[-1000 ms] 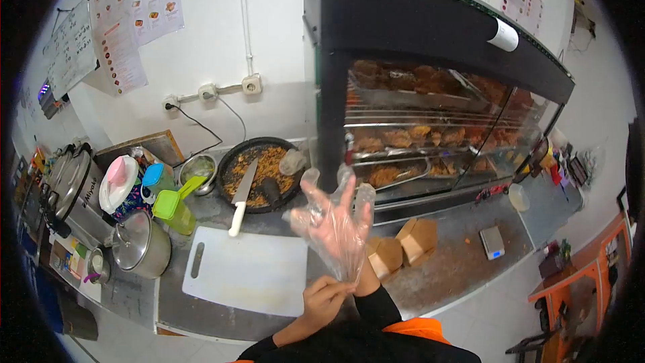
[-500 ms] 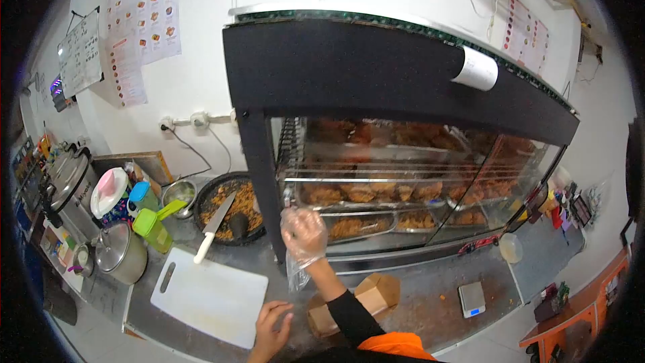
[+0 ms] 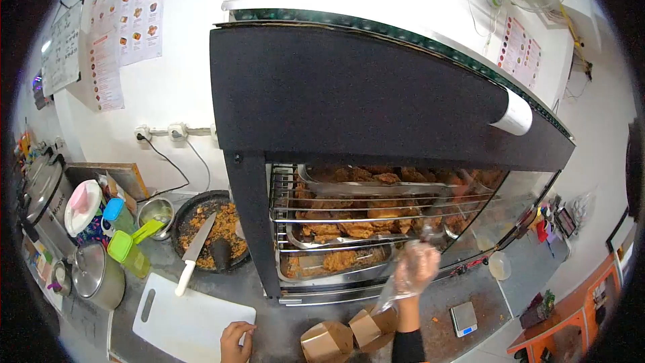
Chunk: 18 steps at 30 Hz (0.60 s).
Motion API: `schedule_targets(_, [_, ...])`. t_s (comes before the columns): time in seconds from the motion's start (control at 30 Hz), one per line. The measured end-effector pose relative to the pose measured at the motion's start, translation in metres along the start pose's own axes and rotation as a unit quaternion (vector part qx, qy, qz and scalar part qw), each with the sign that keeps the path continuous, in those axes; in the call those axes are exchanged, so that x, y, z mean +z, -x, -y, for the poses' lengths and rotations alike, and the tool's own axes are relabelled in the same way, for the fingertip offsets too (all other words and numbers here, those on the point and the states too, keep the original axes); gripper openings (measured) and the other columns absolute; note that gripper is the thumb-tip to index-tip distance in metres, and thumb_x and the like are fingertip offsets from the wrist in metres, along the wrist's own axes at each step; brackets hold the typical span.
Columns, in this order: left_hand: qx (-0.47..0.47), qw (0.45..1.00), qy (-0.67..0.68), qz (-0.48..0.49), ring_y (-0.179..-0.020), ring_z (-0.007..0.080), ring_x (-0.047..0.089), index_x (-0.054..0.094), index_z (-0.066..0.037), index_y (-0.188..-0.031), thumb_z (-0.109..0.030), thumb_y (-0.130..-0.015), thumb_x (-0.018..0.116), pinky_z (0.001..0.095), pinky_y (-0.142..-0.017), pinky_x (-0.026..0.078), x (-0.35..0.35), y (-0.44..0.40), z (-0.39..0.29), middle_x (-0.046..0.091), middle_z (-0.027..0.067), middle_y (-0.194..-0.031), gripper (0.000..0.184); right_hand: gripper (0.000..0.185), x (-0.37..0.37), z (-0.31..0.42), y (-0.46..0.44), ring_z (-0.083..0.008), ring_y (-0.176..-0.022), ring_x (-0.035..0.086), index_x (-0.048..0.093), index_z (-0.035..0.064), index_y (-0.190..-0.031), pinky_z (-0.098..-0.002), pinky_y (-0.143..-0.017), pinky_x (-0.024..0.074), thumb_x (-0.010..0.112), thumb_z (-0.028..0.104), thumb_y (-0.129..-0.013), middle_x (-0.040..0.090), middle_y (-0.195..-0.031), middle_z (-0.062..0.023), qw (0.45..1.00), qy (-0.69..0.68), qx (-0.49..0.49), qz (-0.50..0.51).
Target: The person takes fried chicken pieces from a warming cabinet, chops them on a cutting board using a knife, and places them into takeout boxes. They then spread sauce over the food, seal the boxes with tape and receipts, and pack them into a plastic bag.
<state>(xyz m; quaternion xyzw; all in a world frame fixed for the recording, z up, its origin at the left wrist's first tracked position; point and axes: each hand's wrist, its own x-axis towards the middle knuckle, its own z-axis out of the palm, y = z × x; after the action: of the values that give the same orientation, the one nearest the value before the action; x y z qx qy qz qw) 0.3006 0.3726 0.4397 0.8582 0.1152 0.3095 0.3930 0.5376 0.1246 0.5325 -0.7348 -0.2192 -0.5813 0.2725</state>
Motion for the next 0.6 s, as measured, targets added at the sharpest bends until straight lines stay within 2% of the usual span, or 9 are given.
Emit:
schedule_targets(0.03, [0.008, 1.000, 0.000, 0.018, -0.073, 0.0259, 0.054, 0.059, -0.004, -0.076, 0.001, -0.069, 0.053, 0.0312, -0.066, 0.042, 0.001, -0.005, 0.004, 0.055, 0.0121, -0.074, 0.011, 0.038, -0.004, -0.002, -0.015, -0.0274, -0.076, 0.047, 0.057, 0.0087, -0.094, -0.0391, -0.069, 0.0377, 0.054, 0.003, -0.056, 0.051, -0.081, -0.0097, 0.999, 0.027, -0.012, 0.022])
schedule_targets(0.07, [0.007, 1.000, 0.004, 0.023, -0.073, 0.0259, 0.054, 0.059, -0.004, -0.076, 0.001, -0.069, 0.053, 0.0312, -0.066, 0.042, 0.002, -0.010, 0.007, 0.055, 0.0121, -0.074, 0.011, 0.039, -0.002, 0.000, -0.040, -0.0285, -0.081, 0.045, 0.056, 0.0083, -0.098, -0.0394, -0.070, 0.0375, 0.054, 0.005, -0.060, 0.050, -0.086, -0.0112, 0.997, 0.070, -0.041, 0.010])
schedule_targets(0.1, [0.019, 0.999, -0.005, 0.038, -0.073, 0.0256, 0.054, 0.059, -0.005, -0.076, 0.001, -0.069, 0.053, 0.0314, -0.065, 0.041, 0.002, -0.016, 0.010, 0.055, 0.0111, -0.074, 0.011, 0.035, 0.001, 0.010, -0.075, -0.0303, -0.082, 0.045, 0.054, 0.0070, -0.100, -0.0409, -0.073, 0.0366, 0.053, 0.007, -0.065, 0.049, -0.089, -0.0128, 0.991, 0.105, -0.073, 0.032])
schedule_targets(0.13, [0.029, 0.998, -0.013, 0.054, -0.072, 0.0254, 0.054, 0.059, -0.005, -0.076, 0.001, -0.069, 0.053, 0.0315, -0.065, 0.041, 0.002, -0.021, 0.011, 0.056, 0.0101, -0.074, 0.011, 0.034, 0.008, 0.007, -0.101, -0.0316, -0.084, 0.045, 0.052, 0.0058, -0.101, -0.0422, -0.075, 0.0358, 0.053, 0.010, -0.067, 0.049, -0.090, -0.0146, 0.984, 0.117, -0.080, 0.106])
schedule_targets(0.17, [0.027, 0.998, -0.009, 0.060, -0.072, 0.0254, 0.054, 0.059, -0.005, -0.076, 0.001, -0.069, 0.053, 0.0315, -0.065, 0.041, 0.000, -0.026, 0.012, 0.056, 0.0101, -0.074, 0.011, 0.029, 0.018, 0.005, -0.120, -0.0326, -0.088, 0.045, 0.052, 0.0021, -0.097, -0.0455, -0.077, 0.0345, 0.052, 0.011, -0.069, 0.052, -0.096, -0.0122, 0.980, 0.096, -0.122, 0.123])
schedule_targets(0.23, [0.041, 0.997, -0.018, 0.057, -0.072, 0.0247, 0.053, 0.059, -0.006, -0.075, 0.001, -0.068, 0.054, 0.0315, -0.064, 0.039, -0.003, -0.037, 0.011, 0.056, 0.0087, -0.074, 0.011, 0.032, 0.055, -0.017, -0.149, -0.0338, -0.092, 0.045, 0.050, 0.0007, -0.098, -0.0426, -0.081, 0.0355, 0.052, 0.016, -0.070, 0.052, -0.099, -0.0145, 0.931, 0.222, -0.235, 0.171])
schedule_targets(0.5, [0.009, 0.998, -0.037, 0.041, -0.072, 0.0244, 0.053, 0.059, -0.006, -0.074, 0.000, -0.068, 0.053, 0.0315, -0.065, 0.039, -0.019, -0.040, 0.023, 0.056, 0.0092, -0.075, 0.011, 0.032, 0.030, -0.061, -0.167, -0.0332, -0.093, 0.046, 0.050, 0.0005, -0.099, -0.0418, -0.081, 0.0360, 0.052, 0.016, -0.070, 0.052, -0.099, -0.0147, 0.929, 0.227, -0.233, 0.175])
schedule_targets(0.57, [0.040, 0.998, -0.037, 0.040, -0.076, 0.0286, 0.055, 0.054, 0.000, -0.085, 0.001, -0.077, 0.048, 0.0332, -0.067, 0.043, -0.028, -0.030, 0.035, 0.056, 0.0149, -0.081, 0.010, 0.033, 0.035, -0.055, -0.169, -0.0331, -0.093, 0.046, 0.050, 0.0004, -0.099, -0.0415, -0.081, 0.0361, 0.052, 0.016, -0.070, 0.052, -0.099, -0.0148, 0.931, 0.225, -0.231, 0.169])
schedule_targets(0.6, [0.042, 0.998, -0.038, 0.037, -0.076, 0.0286, 0.055, 0.054, 0.000, -0.085, 0.001, -0.077, 0.048, 0.0332, -0.067, 0.043, -0.030, -0.027, 0.038, 0.056, 0.0149, -0.081, 0.010, 0.033, 0.039, -0.050, -0.171, -0.0330, -0.093, 0.046, 0.050, 0.0004, -0.099, -0.0414, -0.081, 0.0362, 0.052, 0.016, -0.070, 0.052, -0.099, -0.0148, 0.932, 0.223, -0.231, 0.165])
